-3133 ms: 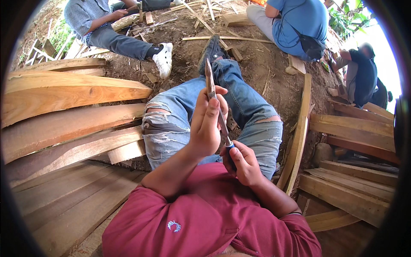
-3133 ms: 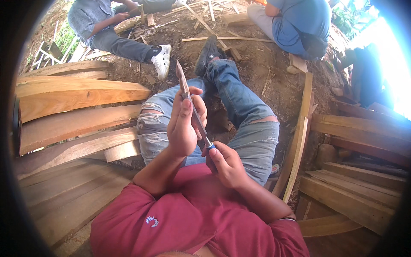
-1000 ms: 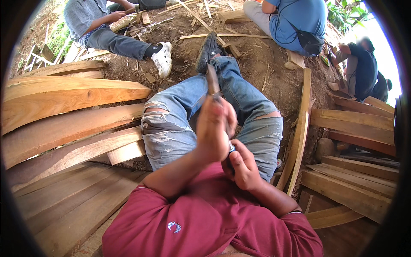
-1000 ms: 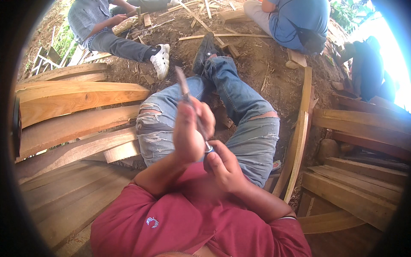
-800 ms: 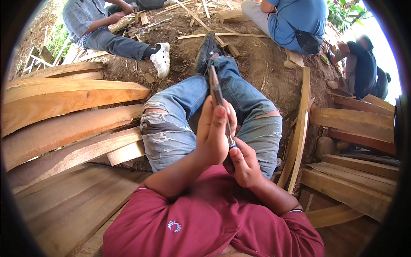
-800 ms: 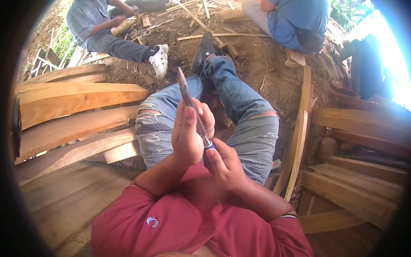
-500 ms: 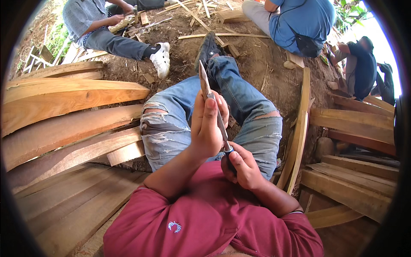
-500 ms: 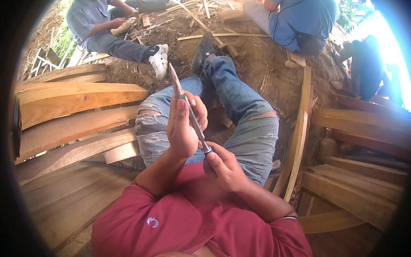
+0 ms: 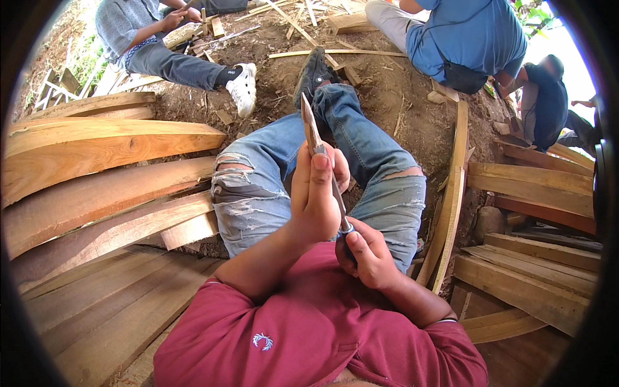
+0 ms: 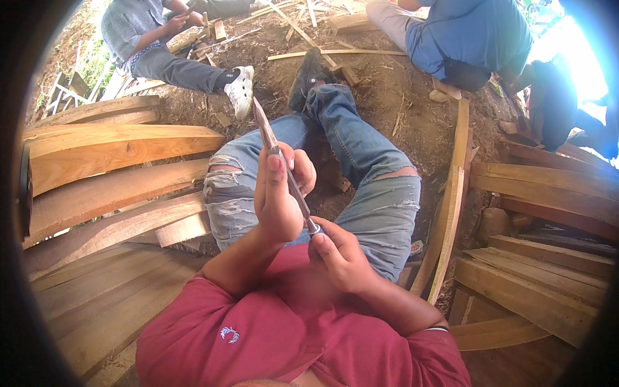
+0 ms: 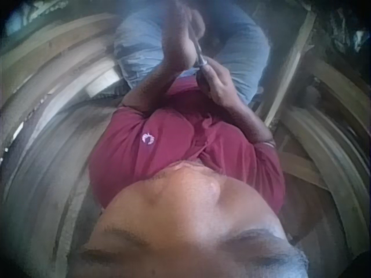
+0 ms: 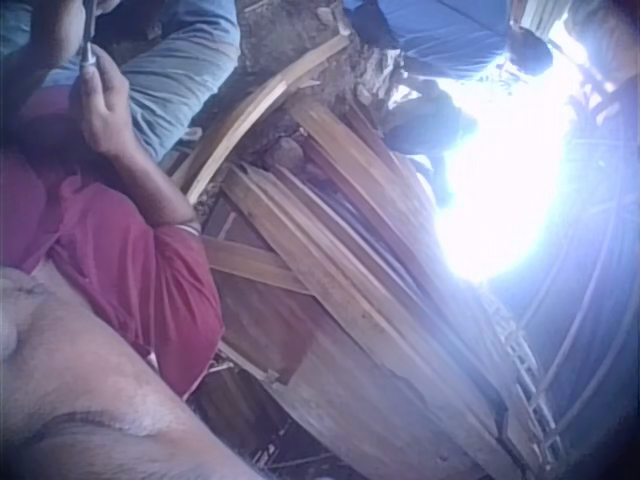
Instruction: The person sits on the ground and uses a chisel to carve and shape a small piece of wood. They hold the wood in their left hand and the chisel in their right, repeatedly scraping the surface to remove thin shavings. The person occasionally repositions the wood to work on different edges.
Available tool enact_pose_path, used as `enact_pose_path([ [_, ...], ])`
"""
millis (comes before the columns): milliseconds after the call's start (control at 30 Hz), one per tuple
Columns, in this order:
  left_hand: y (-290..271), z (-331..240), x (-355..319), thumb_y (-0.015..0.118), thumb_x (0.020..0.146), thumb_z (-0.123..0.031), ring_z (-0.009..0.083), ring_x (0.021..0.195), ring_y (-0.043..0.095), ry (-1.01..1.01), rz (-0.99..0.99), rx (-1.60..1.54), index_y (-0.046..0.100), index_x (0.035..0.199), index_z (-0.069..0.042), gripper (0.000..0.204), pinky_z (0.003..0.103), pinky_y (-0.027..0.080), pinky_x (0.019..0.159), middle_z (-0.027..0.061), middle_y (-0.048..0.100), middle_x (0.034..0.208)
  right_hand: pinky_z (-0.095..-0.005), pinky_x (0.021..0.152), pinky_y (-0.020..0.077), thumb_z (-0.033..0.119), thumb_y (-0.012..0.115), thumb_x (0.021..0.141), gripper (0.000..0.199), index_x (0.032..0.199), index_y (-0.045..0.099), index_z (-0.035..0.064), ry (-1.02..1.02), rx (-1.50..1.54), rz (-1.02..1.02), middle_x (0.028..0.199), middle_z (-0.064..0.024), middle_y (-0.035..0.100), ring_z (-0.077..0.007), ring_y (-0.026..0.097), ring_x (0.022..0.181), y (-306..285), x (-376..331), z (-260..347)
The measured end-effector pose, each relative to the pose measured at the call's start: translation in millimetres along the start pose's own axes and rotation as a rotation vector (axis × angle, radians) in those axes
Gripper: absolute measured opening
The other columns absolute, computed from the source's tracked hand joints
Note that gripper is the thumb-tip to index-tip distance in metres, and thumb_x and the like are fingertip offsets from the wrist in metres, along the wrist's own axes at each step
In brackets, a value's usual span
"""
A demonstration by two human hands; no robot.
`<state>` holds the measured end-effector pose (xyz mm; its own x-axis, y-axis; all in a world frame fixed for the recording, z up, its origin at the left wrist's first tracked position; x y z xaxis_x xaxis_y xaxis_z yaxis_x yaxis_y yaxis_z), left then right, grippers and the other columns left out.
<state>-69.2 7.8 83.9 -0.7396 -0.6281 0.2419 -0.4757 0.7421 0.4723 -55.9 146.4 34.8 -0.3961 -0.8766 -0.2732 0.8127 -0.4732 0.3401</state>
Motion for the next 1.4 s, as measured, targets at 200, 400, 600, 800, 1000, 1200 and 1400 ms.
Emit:
enact_pose_path([
  [200,8.2,5.3,-16.7,0.03,0.109,-0.039,0.0114,0.057,0.035,-0.087,0.052,0.04,0.039,0.102,-0.011,0.03,0.026,0.029,0.054,0.0054,0.043,0.07,-0.0247,0.053,0.038,0.037,0.048,0.106,0.038,0.099,0.052,0.0003,-0.053,-0.142,-0.043,0.069,0.0034,0.05,-0.0058,0.044,0.059,-5.6,10.5,10.8],
  [400,-8.9,-15.4,7.8,0.028,0.109,-0.036,0.0114,0.056,0.034,0.036,-0.049,0.046,0.039,0.102,-0.01,0.028,0.027,0.029,0.052,0.0052,0.042,0.068,-0.0216,0.044,0.0323,0.047,0.043,0.106,0.053,0.119,0.055,-0.0027,-0.078,-0.06,-0.02,0.064,0.0,0.05,-0.0058,0.04,0.047,10.4,5.5,11.3],
  [600,-2.0,3.8,-5.2,0.032,0.108,-0.04,0.0102,0.057,0.034,-0.049,-0.003,0.052,0.04,0.102,-0.011,0.03,0.025,0.027,0.052,0.0048,0.043,0.069,-0.022,0.044,0.0313,0.047,0.046,0.105,0.05,0.104,0.059,-0.001,-0.069,-0.074,-0.087,0.064,0.0007,0.051,-0.0049,0.04,0.048,0.5,3.2,5.6],
  [800,-5.8,-11.5,1.4,0.032,0.108,-0.034,0.01,0.057,0.033,0.049,-0.032,0.134,0.04,0.104,-0.009,0.026,0.026,0.027,0.052,0.0046,0.043,0.07,-0.022,0.045,0.031,0.05,0.047,0.104,0.051,0.093,0.056,0.0011,-0.064,-0.096,-0.056,0.064,0.0018,0.05,-0.005,0.04,0.049,3.8,6.5,11.2],
  [1000,-3.9,-13.5,1.7,0.032,0.108,-0.034,0.0103,0.057,0.033,0.086,-0.02,0.114,0.04,0.104,-0.01,0.026,0.025,0.027,0.052,0.0042,0.043,0.069,-0.0222,0.044,0.0306,0.05,0.043,0.105,0.051,0.09,0.053,0.0021,-0.023,-0.001,-0.018,0.061,-0.0007,0.05,-0.0061,0.039,0.047,11.3,5.9,11.4],
  [1200,-4.1,-8.6,-4.4,0.033,0.108,-0.034,0.0103,0.057,0.033,0.057,-0.017,0.113,0.04,0.103,-0.01,0.025,0.026,0.028,0.052,0.0038,0.042,0.068,-0.0225,0.049,0.0338,0.045,0.043,0.106,0.047,0.11,0.052,-0.0014,-0.017,0.011,0.002,0.065,0.0006,0.049,-0.0059,0.041,0.052,11.9,4.3,6.5],
  [1400,-2.8,-10.7,-6.6,0.034,0.108,-0.035,0.0102,0.057,0.033,0.029,-0.002,0.066,0.04,0.103,-0.011,0.025,0.026,0.028,0.052,0.0034,0.042,0.069,-0.0239,0.062,0.0419,0.034,0.044,0.108,0.049,0.136,0.05,-0.0061,0.008,0.019,0.028,0.075,0.0028,0.052,-0.0058,0.047,0.066,6.5,0.9,-2.7],
])
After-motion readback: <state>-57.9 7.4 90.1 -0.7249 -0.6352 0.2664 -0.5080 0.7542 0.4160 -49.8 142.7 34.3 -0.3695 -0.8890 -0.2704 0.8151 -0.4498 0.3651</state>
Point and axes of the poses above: each hand's wrist, its own x-axis towards the middle knuckle, its own y-axis out of the palm, z = x × y, the point moved 9 cm from there along x, towards the middle knuckle
